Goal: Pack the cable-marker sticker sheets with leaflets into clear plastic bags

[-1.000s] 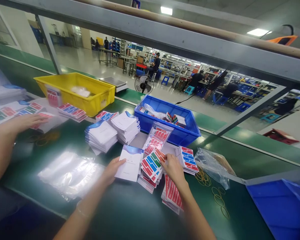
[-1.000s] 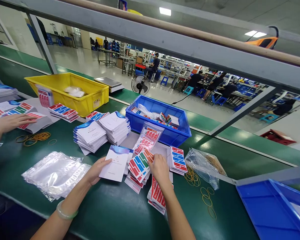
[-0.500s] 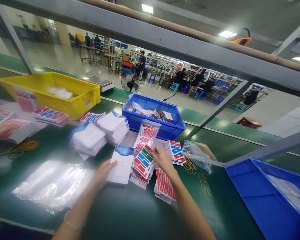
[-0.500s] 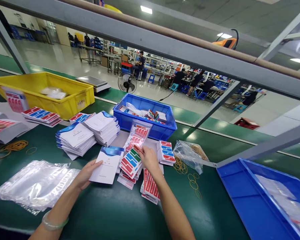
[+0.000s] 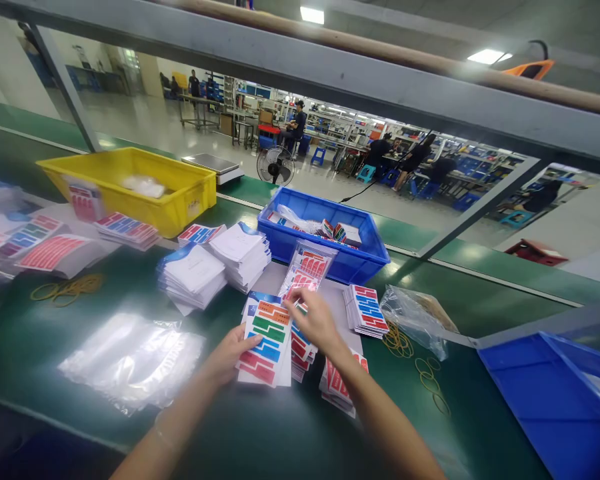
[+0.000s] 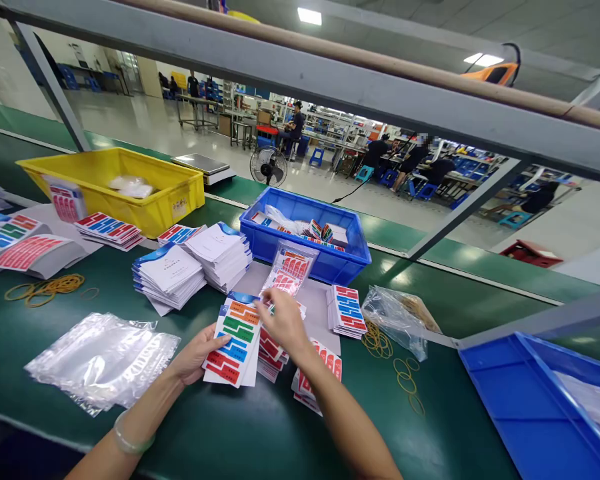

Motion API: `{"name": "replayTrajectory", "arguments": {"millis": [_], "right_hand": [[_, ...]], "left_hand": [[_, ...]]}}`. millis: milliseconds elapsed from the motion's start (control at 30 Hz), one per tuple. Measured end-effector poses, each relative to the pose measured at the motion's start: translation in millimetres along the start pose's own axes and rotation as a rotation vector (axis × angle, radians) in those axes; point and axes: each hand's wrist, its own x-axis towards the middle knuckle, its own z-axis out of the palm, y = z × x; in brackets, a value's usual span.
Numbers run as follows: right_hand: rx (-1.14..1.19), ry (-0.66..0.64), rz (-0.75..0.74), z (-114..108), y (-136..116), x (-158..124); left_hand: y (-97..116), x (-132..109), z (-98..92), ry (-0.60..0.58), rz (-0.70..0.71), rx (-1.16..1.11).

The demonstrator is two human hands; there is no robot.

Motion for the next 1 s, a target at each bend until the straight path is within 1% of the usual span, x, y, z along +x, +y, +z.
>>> {"name": "replayTrajectory", "arguments": {"millis": [67, 133, 200, 233, 333, 400, 433, 500, 567, 633, 700, 767, 833, 1000], "right_hand": [[-0.006, 0.08, 0.105, -19, 29, 21], [0.003, 0.082, 0.223, -36, 65, 41], [0.044, -0.01, 0.327, -44, 99, 53], [0.075, -0.075, 0.368, -42, 113, 56], [0.173, -0.245, 0.43, -23, 142, 54], [0.217, -0.281, 0.446, -9, 152, 51], [0.232, -0.275, 0.451, -5, 155, 50], [0.254, -0.222, 0.453, -1, 161, 53], [0.264, -0.125, 0.437, -3, 166, 59], [0.249, 0.0, 0.413, -7, 171, 66], [0.207, 0.12, 0.396, -8, 174, 70], [0.146, 0.197, 0.391, -5, 176, 71], [0.075, 0.215, 0.399, 1, 177, 68], [-0.105, 0.142, 0.453, 15, 169, 60]], "left_hand": [[2, 0, -1.0, -0.004, 0.001, 0.008], [5, -1, -2.4, 0.025, 0.01, 0.004], [8, -1, -3.2, 0.046, 0.022, -0.003], [10, -1, -3.5, 0.048, 0.025, -0.005], [13, -1, -4.4, 0.052, 0.028, -0.006], [13, 0, -6.1, 0.059, 0.028, -0.008], [13, 0, -7.2, 0.067, 0.031, -0.008], [12, 1, -9.6, 0.086, 0.035, -0.003], [11, 2, -11.8, 0.105, 0.029, 0.009], [10, 3, -13.6, 0.118, 0.018, 0.023], [10, 5, -15.4, 0.127, 0.008, 0.038], [9, 6, -17.3, 0.13, 0.001, 0.05], [8, 7, -18.8, 0.13, 0.0, 0.053], [8, 7, -18.9, 0.146, -0.006, 0.058]]}}
